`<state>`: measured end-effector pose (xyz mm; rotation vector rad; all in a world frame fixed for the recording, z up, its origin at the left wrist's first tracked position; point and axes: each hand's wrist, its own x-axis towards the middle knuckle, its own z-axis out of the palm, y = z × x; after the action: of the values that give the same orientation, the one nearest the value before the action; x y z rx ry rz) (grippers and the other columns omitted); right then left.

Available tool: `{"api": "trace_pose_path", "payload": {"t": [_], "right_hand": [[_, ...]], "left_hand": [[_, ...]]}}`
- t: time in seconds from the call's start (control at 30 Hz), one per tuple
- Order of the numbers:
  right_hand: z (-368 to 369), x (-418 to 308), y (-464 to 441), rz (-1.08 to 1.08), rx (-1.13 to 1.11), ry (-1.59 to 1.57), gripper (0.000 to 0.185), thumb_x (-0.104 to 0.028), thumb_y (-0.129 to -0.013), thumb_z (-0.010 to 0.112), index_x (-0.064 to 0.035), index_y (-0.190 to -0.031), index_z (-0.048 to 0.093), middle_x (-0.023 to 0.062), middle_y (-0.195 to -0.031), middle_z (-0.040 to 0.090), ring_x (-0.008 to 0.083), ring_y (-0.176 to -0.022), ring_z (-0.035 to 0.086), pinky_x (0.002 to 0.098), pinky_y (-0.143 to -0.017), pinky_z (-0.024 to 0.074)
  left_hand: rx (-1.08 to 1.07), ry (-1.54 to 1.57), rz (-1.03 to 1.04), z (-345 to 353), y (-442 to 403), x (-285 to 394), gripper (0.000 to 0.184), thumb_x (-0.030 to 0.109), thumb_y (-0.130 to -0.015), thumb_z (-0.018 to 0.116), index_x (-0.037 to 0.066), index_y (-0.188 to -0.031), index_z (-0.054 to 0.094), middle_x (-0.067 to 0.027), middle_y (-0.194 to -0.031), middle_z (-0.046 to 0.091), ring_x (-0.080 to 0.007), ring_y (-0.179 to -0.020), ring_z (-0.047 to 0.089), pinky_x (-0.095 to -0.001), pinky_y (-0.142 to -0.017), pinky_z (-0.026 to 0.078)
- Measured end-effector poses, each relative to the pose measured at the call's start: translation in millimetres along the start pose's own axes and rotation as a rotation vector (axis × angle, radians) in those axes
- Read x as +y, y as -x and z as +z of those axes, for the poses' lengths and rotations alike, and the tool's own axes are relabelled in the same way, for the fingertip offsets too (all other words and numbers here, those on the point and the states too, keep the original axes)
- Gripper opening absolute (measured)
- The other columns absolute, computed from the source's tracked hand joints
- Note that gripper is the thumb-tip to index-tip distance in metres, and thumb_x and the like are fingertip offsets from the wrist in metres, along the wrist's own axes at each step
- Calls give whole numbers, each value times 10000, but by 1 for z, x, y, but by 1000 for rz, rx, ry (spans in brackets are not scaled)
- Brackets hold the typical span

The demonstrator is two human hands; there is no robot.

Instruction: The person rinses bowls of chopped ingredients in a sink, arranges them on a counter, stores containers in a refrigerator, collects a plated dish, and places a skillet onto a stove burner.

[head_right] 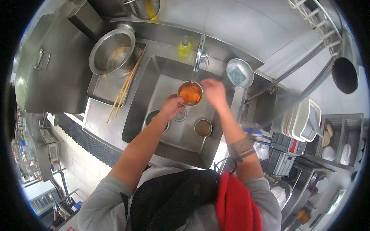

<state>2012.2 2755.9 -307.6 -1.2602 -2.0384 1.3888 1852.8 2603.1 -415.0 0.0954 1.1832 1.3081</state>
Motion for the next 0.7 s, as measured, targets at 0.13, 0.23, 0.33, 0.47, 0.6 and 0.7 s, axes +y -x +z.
{"api": "trace_pose_path", "payload": {"t": [0.13, 0.23, 0.33, 0.47, 0.6, 0.7], "right_hand": [[-18, 35, -64, 151, 99, -261, 198, -136, -925, 629, -7, -1035, 730, 60, -1006, 725, 160, -864, 631, 293, -801, 504], [-12, 37, -99, 234, 89, -280, 175, -132, -918, 631, -7, -997, 726, 56, -972, 716, 149, -836, 621, 292, -773, 500], [4, 35, -114, 66, 253, -44, 199, -148, -926, 622, -13, -1031, 722, 49, -874, 692, 142, -767, 611, 306, -706, 494], [20, 9, -80, -61, 70, -195, 225, -144, -930, 608, -5, -1059, 729, 92, -827, 725, 197, -757, 672, 338, -711, 524], [51, 21, -33, -295, -258, 330, 303, -151, -952, 601, -15, -1206, 697, 144, -1024, 743, 195, -955, 696, 318, -839, 543], [104, 91, -31, -183, -163, 241, 418, -221, -1010, 544, -14, -1370, 586, 106, -1159, 709, 170, -1033, 668, 343, -874, 540]], "left_hand": [[91, 128, 76, 9, -1, 5, 523, 10, -872, 620, -72, -1341, 403, -171, -1241, 587, -284, -1043, 660, -431, -947, 547], [104, 128, 64, 10, -2, 10, 577, 9, -874, 623, -74, -1383, 365, -180, -1260, 574, -295, -1070, 656, -433, -957, 552], [121, 143, 64, 11, -2, 13, 598, 14, -872, 627, -70, -1401, 360, -182, -1248, 579, -290, -1068, 656, -426, -940, 562], [243, 57, 88, 11, 1, 17, 650, 71, -854, 674, -52, -1416, 372, -181, -1243, 585, -262, -1031, 663, -405, -908, 566], [335, -204, 95, 16, 12, 33, 698, 167, -818, 738, -46, -1400, 418, -180, -1219, 582, -237, -1047, 647, -363, -888, 558], [442, -624, 185, 41, 33, 56, 747, 288, -784, 770, -49, -1374, 460, -196, -1202, 577, -266, -1101, 627, -358, -881, 552]]}}
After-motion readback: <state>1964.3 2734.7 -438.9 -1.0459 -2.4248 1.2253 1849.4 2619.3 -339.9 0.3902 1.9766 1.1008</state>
